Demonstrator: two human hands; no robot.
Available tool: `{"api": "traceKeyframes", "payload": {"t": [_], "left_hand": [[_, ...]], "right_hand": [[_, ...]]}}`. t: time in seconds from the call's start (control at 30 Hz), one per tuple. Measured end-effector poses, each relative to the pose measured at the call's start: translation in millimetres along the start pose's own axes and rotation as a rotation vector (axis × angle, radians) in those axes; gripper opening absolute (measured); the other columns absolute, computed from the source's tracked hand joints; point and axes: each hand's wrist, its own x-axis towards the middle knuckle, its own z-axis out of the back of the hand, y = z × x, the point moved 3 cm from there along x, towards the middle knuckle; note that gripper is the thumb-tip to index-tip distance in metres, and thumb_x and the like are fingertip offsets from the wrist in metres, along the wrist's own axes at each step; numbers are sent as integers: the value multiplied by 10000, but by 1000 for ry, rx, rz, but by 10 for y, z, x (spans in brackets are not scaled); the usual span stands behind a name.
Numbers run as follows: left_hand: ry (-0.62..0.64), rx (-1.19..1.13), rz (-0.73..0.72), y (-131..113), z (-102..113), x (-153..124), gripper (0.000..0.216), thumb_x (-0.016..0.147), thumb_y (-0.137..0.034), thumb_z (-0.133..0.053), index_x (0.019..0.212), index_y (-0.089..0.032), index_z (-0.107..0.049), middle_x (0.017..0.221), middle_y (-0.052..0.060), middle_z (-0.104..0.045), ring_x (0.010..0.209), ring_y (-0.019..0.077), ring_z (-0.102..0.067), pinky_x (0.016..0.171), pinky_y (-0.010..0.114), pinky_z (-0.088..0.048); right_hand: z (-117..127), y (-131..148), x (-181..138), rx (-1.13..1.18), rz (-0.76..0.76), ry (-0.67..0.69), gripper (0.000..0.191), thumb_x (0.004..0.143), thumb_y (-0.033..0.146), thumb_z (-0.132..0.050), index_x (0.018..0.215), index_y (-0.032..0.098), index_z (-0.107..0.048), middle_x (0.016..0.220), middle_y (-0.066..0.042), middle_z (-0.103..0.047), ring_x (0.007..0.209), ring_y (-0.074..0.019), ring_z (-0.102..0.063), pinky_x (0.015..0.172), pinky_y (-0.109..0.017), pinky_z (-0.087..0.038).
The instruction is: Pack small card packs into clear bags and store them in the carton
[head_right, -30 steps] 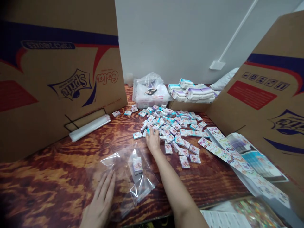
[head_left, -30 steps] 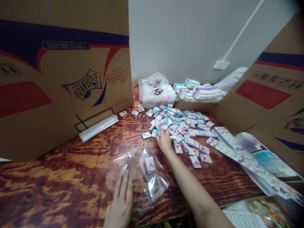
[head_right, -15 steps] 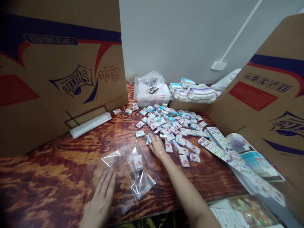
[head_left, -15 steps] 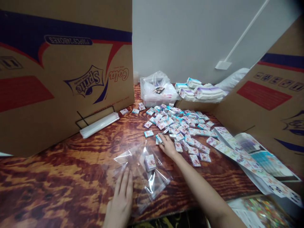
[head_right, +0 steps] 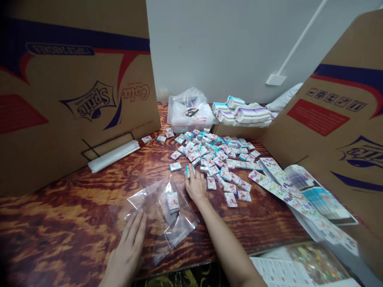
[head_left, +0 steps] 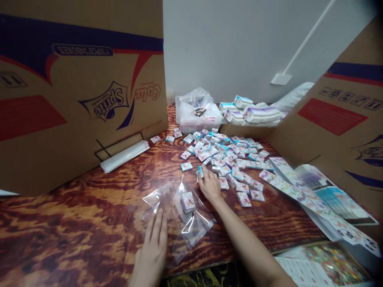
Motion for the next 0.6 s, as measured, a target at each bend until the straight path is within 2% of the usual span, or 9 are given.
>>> {"api": "traceKeyframes", "payload": {"t": [0.1, 0.23, 0.4, 0.6], "left_hand": [[-39, 18, -13, 21, -25, 2, 786, 777, 40, -305, 1406, -230, 80, 1526, 103, -106, 1399, 222, -123, 920, 336, -468], [-106, 46, -30, 35, -21, 5, 759, 787, 71, -250, 1409, -219, 73, 1523, 76, -116, 1401, 191, -101, 959, 310, -440], [-30, 61, -12, 29, 4, -2, 747, 786, 55, -265, 1398, -222, 62, 1521, 79, -112, 1401, 202, -107, 848, 267, -508], [-71, 76, -12, 22, -13, -9, 742, 791, 59, -265, 1402, -213, 59, 1518, 72, -131, 1400, 204, -114, 897, 286, -488]], "right_hand": [[53, -52, -40, 37, 43, -55, 474, 899, 336, -425, 1369, 274, -410, 1100, -103, -551, 939, -229, -498, 826, -344, -407], [-28, -51, -103, 28, 48, -23, 484, 877, 345, -466, 1351, 251, -436, 1169, -117, -511, 987, -242, -480, 842, -360, -408], [-180, -19, -141, 13, 39, -1, 489, 901, 339, -440, 1373, 214, -406, 1219, -157, -492, 1038, -261, -467, 858, -383, -414], [-219, -50, -87, 57, -27, -118, 508, 910, 363, -412, 1382, 180, -383, 1334, -192, -395, 1171, -296, -417, 921, -429, -400]]}}
